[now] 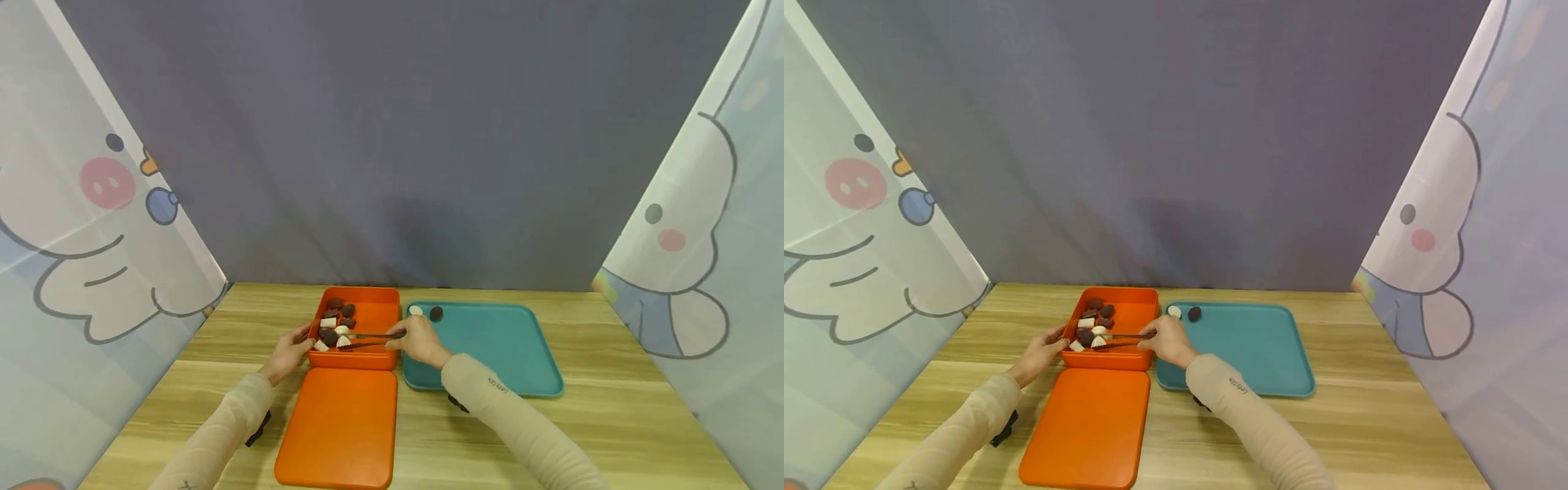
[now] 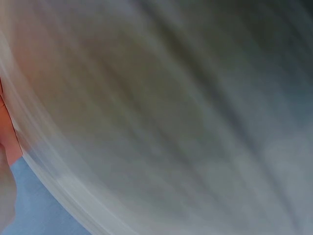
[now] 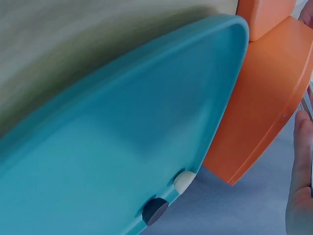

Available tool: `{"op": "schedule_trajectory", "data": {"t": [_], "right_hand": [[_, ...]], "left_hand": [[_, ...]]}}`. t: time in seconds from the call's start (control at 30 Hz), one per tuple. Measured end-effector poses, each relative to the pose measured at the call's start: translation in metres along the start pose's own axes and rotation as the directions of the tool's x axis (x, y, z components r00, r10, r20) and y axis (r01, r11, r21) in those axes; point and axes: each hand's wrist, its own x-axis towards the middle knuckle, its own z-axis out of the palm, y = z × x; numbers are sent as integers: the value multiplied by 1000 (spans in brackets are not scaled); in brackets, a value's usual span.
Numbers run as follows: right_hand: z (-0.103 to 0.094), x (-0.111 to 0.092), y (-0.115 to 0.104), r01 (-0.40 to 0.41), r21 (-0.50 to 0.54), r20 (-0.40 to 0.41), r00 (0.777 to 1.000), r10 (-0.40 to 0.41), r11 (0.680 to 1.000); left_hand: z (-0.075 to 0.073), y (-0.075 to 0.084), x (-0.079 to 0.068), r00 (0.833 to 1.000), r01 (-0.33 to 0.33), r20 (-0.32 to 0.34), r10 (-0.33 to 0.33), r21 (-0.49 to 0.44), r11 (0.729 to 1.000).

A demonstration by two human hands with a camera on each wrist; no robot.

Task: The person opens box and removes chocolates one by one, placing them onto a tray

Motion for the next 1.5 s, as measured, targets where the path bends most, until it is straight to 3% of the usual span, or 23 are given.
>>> {"op": "schedule_trajectory", "data": {"t": [0.6,1.3,1.5], "right_hand": [[-13,-8,-3,-17,22,-28,999,17,1000],[-32,-21,17,-53,167,-82,994,67,985],[-38,-23,23,-68,156,-114,990,87,985]], "left_hand": [[-2,1,-1,1000,1,23,-1,18,1000],[-2,0,-3,1000,-3,25,3,17,1000],[-1,-1,0,1000,-10,16,9,18,1000]]}}
